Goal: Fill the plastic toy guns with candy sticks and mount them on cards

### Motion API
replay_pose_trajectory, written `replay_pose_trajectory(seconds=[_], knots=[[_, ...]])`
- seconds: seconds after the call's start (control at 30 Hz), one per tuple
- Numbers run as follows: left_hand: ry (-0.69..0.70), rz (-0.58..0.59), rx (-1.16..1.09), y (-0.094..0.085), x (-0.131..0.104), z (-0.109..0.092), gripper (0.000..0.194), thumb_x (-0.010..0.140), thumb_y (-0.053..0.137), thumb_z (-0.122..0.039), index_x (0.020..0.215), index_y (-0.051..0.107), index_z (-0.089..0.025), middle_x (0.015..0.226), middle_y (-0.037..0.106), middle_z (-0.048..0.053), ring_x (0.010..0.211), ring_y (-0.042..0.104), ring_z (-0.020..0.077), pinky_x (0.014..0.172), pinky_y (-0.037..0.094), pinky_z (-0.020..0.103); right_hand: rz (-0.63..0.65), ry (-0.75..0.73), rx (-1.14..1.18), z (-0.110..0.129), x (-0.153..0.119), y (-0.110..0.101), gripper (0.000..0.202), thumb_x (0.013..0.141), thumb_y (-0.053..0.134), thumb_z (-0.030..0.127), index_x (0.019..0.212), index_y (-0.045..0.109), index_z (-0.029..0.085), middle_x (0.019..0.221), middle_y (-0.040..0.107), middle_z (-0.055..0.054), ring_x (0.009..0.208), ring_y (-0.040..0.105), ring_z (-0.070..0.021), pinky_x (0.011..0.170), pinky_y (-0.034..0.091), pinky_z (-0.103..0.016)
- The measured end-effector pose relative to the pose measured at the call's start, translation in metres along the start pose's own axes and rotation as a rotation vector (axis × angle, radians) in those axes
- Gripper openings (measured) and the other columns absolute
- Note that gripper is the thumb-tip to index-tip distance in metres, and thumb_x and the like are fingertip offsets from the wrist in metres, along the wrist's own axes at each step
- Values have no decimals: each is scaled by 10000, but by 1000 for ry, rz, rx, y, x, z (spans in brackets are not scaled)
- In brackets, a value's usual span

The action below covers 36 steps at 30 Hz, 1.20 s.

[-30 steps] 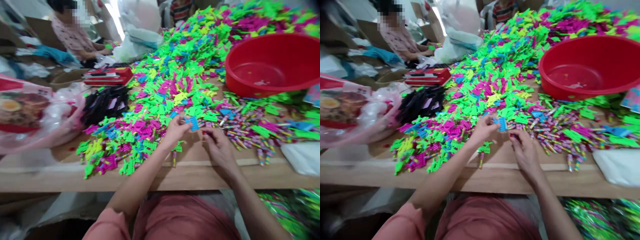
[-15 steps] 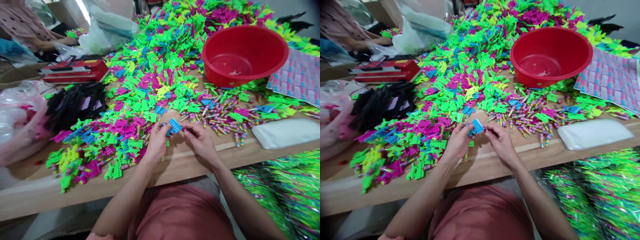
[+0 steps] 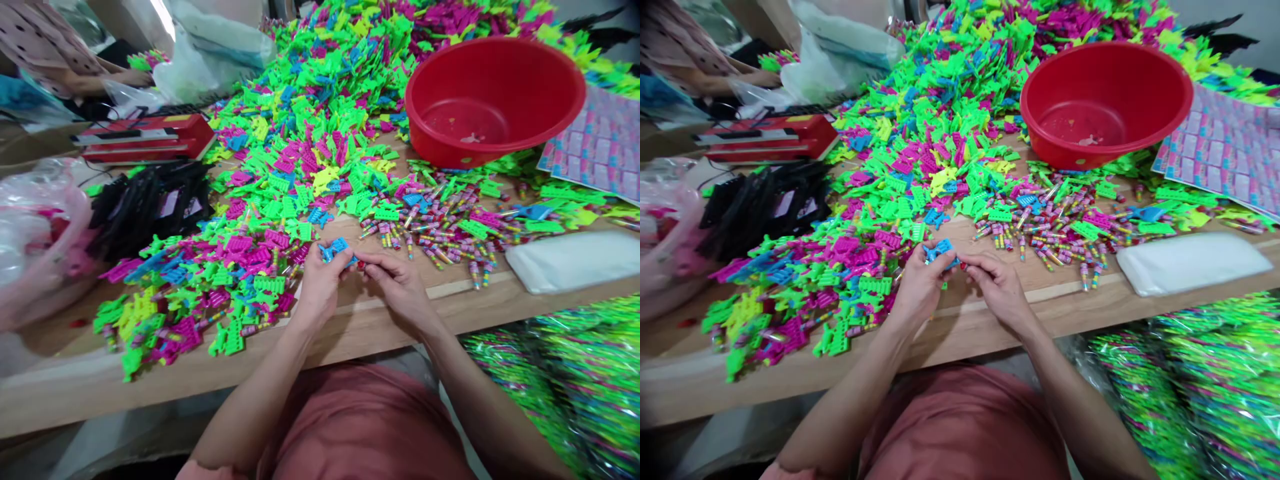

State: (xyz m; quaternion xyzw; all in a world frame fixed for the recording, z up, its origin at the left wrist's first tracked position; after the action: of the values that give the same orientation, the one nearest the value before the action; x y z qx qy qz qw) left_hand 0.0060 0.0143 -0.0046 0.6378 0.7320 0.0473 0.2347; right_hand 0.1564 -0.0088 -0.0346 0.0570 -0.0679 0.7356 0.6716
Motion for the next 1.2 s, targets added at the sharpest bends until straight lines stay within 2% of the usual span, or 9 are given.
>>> replay_pose_trajectory(seconds=[0.23,0.33,0.5,0.67,0.8,0.9,1.0,1.1,1.2], knots=[[-15,-3,19,3,-6,-5,474,657,845,-268,985,506,-215,770,632,-69,559,578,66,498,396,179,0,-23,-7,3,-2,-1,245,973,660,325,1171,789,262,1017,771,-40,757,662,-151,706,559,-295],[-24,16,19,3,-8,-8,467,657,841,-258,978,505,-216,750,624,-74,533,573,62,473,376,171,25,-111,-113,9,-1,-4,245,994,623,293,1178,780,254,952,749,-40,775,652,-162,726,545,-309],[-126,42,-18,1,-7,-6,483,638,848,-295,956,496,-207,707,608,-70,473,541,58,421,302,160,89,-254,-259,16,-1,-9,247,1018,582,260,1178,769,248,903,704,-47,853,641,-191,771,529,-331],[-100,44,21,1,-9,-2,442,681,822,-313,958,496,-205,702,613,-65,479,551,61,420,330,156,103,-249,-253,14,0,-11,225,1003,586,221,1131,772,232,877,697,-37,821,636,-181,745,512,-313],[-6,63,108,2,-13,-4,405,703,821,-307,947,511,-215,724,615,-72,514,576,63,451,401,157,56,-161,-194,7,-2,-10,175,983,605,227,1050,766,218,898,718,-34,835,651,-177,770,523,-307],[0,102,151,1,-14,-9,408,703,829,-310,967,531,-223,722,630,-69,505,586,70,441,391,159,52,-82,-153,4,-5,-9,250,992,594,262,1201,726,231,975,728,-39,869,661,-178,791,542,-307],[-67,139,118,-1,-13,-12,444,686,848,-321,999,550,-223,737,652,-56,481,573,66,412,352,155,122,-110,-200,9,-7,-10,385,1017,575,284,1394,647,257,1095,728,-60,982,669,-194,880,551,-338],[-86,116,52,0,-12,-11,456,704,850,-404,1010,566,-222,737,637,-57,459,552,59,385,327,156,214,-204,-268,17,-6,-12,392,1033,566,283,1417,645,273,1152,715,-81,1071,655,-221,934,545,-374],[-52,60,37,1,-12,-6,417,740,828,-444,948,539,-227,696,607,-74,444,548,61,369,320,156,218,-250,-297,22,-6,-14,365,1044,541,259,1382,678,280,1063,711,-73,994,655,-213,871,551,-361]])
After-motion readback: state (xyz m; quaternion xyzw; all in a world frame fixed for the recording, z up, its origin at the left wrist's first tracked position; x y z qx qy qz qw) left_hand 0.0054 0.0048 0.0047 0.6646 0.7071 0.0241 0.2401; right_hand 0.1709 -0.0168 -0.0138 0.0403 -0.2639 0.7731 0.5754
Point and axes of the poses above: each hand's wrist, its own x-axis towards the middle knuckle, its own y-axis out of the palm, z = x × y, the point moved 1 cm from there along x, towards the middle knuckle
